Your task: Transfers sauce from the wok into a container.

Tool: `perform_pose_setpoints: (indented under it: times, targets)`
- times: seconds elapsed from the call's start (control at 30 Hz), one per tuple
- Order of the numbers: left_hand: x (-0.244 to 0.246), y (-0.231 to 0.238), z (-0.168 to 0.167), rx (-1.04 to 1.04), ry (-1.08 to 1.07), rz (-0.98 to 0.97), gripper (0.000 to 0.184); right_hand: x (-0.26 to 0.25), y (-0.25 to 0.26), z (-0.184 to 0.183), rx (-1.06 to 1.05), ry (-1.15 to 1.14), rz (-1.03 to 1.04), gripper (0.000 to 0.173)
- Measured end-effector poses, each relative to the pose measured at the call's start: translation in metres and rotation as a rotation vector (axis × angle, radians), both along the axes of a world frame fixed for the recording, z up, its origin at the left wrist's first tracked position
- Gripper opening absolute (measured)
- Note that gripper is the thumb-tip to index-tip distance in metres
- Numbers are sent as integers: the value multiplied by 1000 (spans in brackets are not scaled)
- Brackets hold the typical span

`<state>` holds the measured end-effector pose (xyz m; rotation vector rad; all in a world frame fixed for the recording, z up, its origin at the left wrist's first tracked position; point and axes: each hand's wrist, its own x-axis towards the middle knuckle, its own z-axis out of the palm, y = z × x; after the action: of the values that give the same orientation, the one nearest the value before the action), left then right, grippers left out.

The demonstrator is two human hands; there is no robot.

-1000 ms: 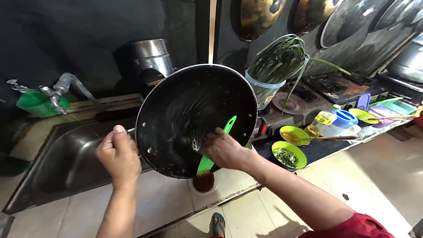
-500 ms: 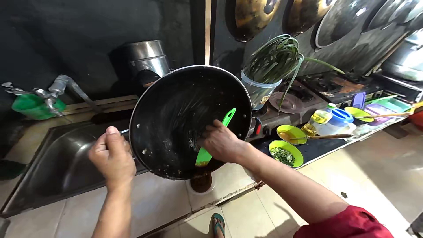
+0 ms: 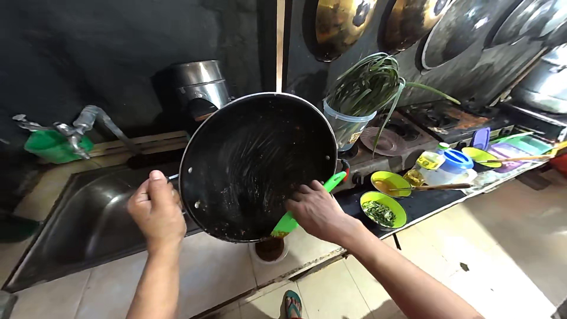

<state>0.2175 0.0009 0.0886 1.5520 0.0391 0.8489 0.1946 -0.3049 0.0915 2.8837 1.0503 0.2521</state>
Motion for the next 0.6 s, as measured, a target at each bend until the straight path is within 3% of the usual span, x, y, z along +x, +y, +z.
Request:
perform_pose_setpoints:
  times: [0.1, 0.3, 0.6]
  targets:
    - [-5, -6, 9, -46, 10, -41, 37, -21, -18, -20, 88, 31, -139, 7]
    - [-10, -13, 26, -28, -34, -121, 38, -45, -33, -42, 117, 348, -358, 23]
    - [-15, -18, 57, -45, -92, -134, 39, -46, 2, -43, 113, 94, -392, 15]
